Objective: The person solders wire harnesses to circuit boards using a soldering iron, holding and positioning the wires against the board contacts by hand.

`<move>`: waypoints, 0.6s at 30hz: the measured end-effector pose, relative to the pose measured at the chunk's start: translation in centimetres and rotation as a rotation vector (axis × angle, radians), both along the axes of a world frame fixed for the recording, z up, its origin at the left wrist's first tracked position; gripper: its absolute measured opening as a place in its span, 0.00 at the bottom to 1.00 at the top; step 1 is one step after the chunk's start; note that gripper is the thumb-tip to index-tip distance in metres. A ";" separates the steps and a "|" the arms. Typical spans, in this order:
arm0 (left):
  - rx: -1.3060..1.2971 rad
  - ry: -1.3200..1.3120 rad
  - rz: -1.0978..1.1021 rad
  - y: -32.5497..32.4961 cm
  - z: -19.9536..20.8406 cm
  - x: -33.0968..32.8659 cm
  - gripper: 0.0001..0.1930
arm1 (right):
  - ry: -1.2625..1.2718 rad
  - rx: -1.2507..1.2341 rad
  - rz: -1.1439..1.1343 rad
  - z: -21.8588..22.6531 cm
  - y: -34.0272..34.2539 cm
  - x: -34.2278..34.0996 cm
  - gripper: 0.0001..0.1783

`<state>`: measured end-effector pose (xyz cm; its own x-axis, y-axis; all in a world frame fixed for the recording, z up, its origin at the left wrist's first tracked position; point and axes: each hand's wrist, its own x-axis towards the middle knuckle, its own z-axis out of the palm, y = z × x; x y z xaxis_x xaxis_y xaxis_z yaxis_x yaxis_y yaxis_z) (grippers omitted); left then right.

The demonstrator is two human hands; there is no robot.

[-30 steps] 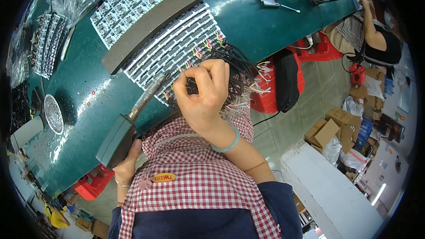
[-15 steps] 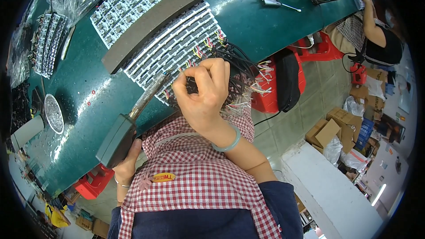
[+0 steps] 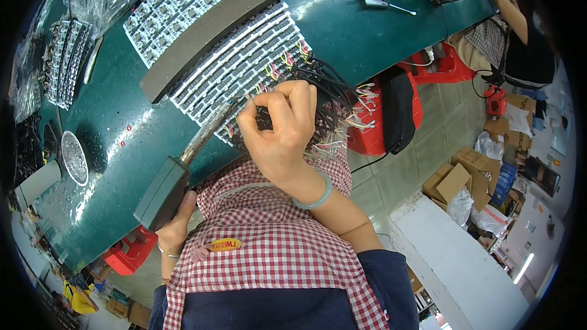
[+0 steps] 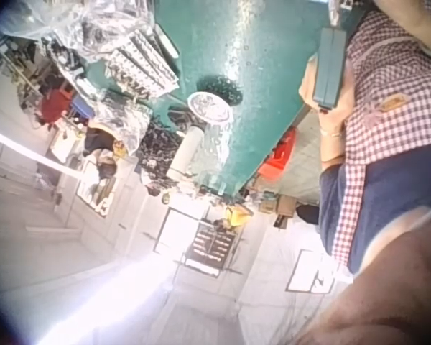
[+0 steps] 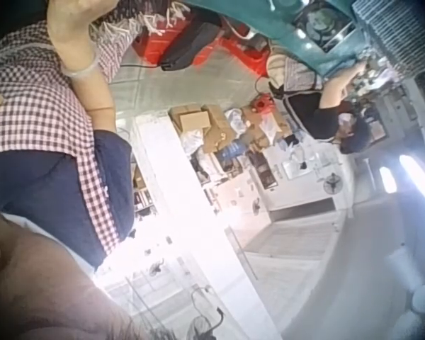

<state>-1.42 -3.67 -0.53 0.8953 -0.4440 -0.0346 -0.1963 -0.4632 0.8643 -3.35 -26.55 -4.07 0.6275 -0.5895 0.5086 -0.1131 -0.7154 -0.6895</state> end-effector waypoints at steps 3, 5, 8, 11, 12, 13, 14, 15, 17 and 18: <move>0.016 0.000 0.016 0.3 0.1 -0.2 0.14 | -0.007 0.012 0.001 0.0 0.1 0.0 0.12; 0.014 0.011 0.028 0.4 0.2 -0.2 0.15 | -0.015 0.019 -0.001 -0.1 0.1 -0.1 0.12; 0.014 0.016 0.050 0.5 0.0 -0.4 0.15 | 0.006 0.030 -0.009 -0.2 0.1 -0.4 0.09; 0.023 0.008 0.059 0.7 -0.1 -0.5 0.15 | 0.002 0.027 -0.001 -0.2 0.1 -0.4 0.09; 0.028 0.004 0.059 0.8 -0.1 -0.5 0.15 | 0.031 0.064 0.000 0.1 0.2 -0.6 0.09; 0.029 0.004 0.060 0.8 0.0 -0.5 0.15 | 0.061 0.101 0.000 0.3 0.3 -0.6 0.08; 0.012 0.016 0.069 0.7 0.2 -0.5 0.15 | 0.061 0.102 0.001 0.4 0.3 -0.6 0.08; -0.005 0.027 0.079 0.7 0.3 -0.5 0.15 | 0.042 0.100 0.021 0.5 0.4 -0.5 0.08; -0.009 0.011 0.078 0.9 0.1 -0.6 0.16 | 0.023 0.099 0.044 0.4 0.4 -0.3 0.08; -0.013 -0.005 0.076 1.0 0.1 -0.6 0.16 | 0.022 0.073 0.041 0.3 0.4 -0.3 0.08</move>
